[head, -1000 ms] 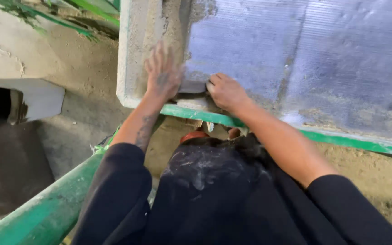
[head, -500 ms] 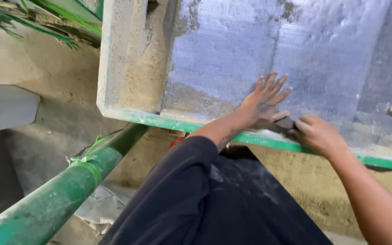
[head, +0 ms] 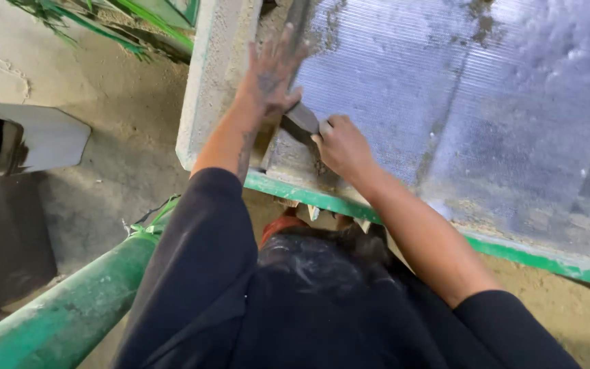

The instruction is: Cleaning the mesh screen and frame of an industrial sifter or separator machine using a brush and hands.

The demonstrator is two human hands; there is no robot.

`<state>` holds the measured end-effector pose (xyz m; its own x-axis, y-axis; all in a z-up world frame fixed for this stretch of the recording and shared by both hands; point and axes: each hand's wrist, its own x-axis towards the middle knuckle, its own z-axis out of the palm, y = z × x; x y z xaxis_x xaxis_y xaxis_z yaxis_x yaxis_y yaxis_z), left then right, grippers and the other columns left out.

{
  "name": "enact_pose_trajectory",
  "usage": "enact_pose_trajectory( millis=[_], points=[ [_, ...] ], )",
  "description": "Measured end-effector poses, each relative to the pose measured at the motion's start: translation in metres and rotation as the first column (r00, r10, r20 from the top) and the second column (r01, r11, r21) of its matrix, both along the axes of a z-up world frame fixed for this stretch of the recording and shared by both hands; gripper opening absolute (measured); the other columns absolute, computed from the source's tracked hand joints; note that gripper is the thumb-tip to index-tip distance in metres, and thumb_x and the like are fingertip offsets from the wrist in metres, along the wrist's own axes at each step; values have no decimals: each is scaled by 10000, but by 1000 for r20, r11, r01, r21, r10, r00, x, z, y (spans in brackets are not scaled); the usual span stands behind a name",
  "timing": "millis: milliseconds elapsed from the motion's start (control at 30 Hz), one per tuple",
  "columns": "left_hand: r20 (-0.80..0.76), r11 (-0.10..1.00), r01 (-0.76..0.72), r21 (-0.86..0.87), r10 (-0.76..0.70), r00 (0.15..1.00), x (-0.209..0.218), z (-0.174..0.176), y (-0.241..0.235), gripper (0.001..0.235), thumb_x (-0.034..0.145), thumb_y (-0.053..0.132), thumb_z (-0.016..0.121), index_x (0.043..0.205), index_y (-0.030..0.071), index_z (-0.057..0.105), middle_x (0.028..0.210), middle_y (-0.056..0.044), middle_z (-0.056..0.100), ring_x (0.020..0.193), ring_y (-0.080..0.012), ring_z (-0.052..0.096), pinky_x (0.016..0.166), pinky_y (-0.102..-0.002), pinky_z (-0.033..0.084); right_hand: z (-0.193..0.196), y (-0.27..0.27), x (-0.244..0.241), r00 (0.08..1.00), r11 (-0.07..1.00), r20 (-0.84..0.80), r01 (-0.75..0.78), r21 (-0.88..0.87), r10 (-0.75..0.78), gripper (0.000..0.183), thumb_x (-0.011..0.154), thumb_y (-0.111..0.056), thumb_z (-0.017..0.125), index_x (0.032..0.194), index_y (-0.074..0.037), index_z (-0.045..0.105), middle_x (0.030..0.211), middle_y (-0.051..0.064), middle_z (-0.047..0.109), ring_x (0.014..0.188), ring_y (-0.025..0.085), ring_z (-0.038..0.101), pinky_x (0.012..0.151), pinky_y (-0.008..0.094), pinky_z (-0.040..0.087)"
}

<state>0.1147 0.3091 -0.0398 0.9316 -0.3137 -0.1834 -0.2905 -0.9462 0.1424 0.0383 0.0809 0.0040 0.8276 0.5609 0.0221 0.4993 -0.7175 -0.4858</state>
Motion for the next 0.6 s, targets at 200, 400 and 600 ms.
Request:
enact_pose_trajectory(
  millis=[200,400,600],
  points=[
    [-113,966,-4,-258,-26,993,-103,34,-151,924,902,727,490,1609,154,330,1671,-279,76,1543,-511,106,1168,-751,145,56,-162,-51,968,961,-208,-183,-206,140,230,872,-224,695,986,-26,670,898,192,633,884,425,619,725,522,503],
    [-29,951,106,-291,-119,992,-103,13,-227,858,971,676,456,1639,180,244,1684,-246,42,1555,-529,75,1187,-744,148,63,-220,-47,949,952,-258,-234,-197,180,224,847,-246,735,924,-46,670,892,175,637,835,406,638,717,504,527],
    [-124,991,91,-95,-102,987,-44,22,-71,960,894,667,513,1653,186,177,1665,-243,10,1507,-513,59,1150,-764,133,18,-77,-21,984,980,-121,-149,-131,133,239,916,-259,734,936,-27,681,911,206,625,889,425,602,737,526,485]
  ],
)
